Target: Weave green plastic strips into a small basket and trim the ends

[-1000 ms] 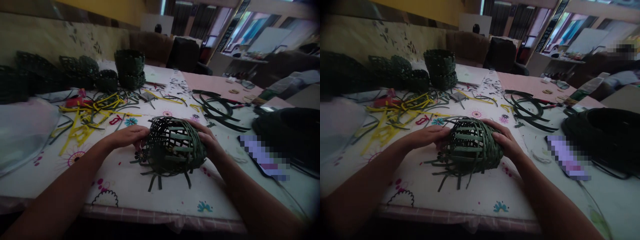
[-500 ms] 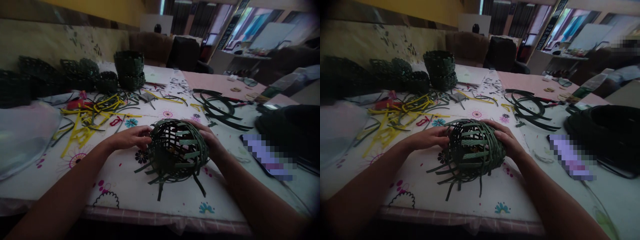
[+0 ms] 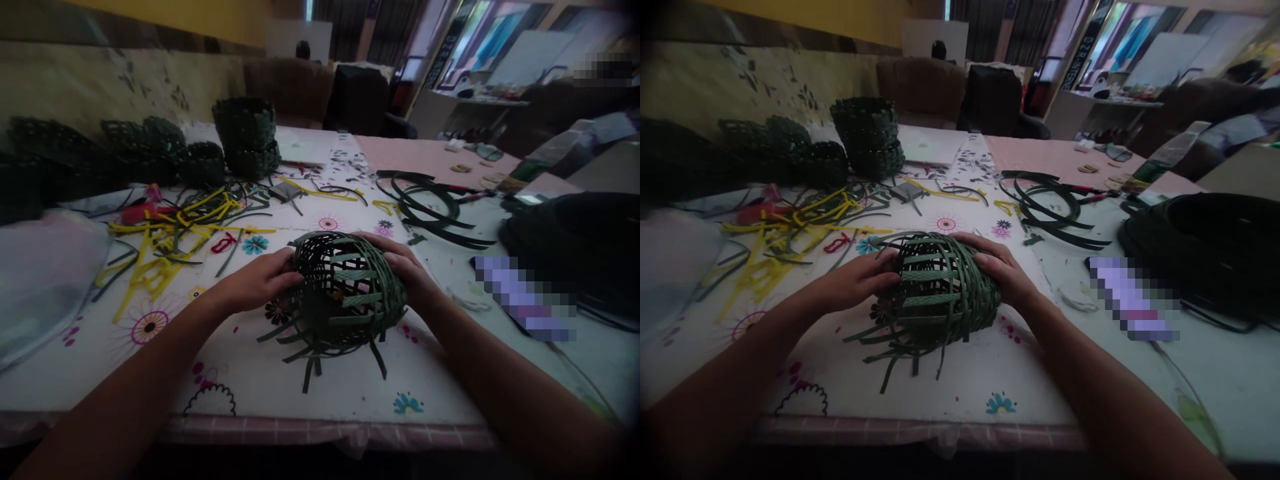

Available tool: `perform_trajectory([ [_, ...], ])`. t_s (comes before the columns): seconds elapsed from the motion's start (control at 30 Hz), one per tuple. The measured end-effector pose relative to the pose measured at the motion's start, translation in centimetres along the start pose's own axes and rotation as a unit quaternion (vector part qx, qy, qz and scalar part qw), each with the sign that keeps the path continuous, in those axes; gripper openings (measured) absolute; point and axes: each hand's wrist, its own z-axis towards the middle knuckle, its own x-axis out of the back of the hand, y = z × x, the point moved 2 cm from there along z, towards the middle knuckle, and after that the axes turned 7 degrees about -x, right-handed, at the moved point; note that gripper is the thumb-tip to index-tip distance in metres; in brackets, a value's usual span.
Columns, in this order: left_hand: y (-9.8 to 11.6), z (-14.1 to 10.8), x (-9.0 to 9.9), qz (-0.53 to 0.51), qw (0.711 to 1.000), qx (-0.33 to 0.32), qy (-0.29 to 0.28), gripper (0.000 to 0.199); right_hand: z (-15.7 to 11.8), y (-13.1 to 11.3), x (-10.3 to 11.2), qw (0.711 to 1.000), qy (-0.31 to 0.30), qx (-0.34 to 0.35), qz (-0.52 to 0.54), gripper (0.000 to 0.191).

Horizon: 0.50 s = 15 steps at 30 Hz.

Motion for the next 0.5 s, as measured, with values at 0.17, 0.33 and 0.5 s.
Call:
perform_trajectory([
  [0.17,0.06,0.05,-0.32,-0.023,0.999,0.029,-0.003,0.020,-0.05,-0.07,-0.14,1.000,0.021,-0.003,0.000,0.043],
  [0.33,0.31,-0.03,-0.55,-0.061,0.997,0.051,-0.002,0.018,-0.08,-0.06,-0.28,1.000,0.019,-0.001,0.002,0.043],
  [0.5,0.65,-0.04,-0.57,-0.032,0.997,0.064,0.022,0.018,-0.13,-0.12,-0.35,1.000,0.023,-0.005,0.006,0.041],
])
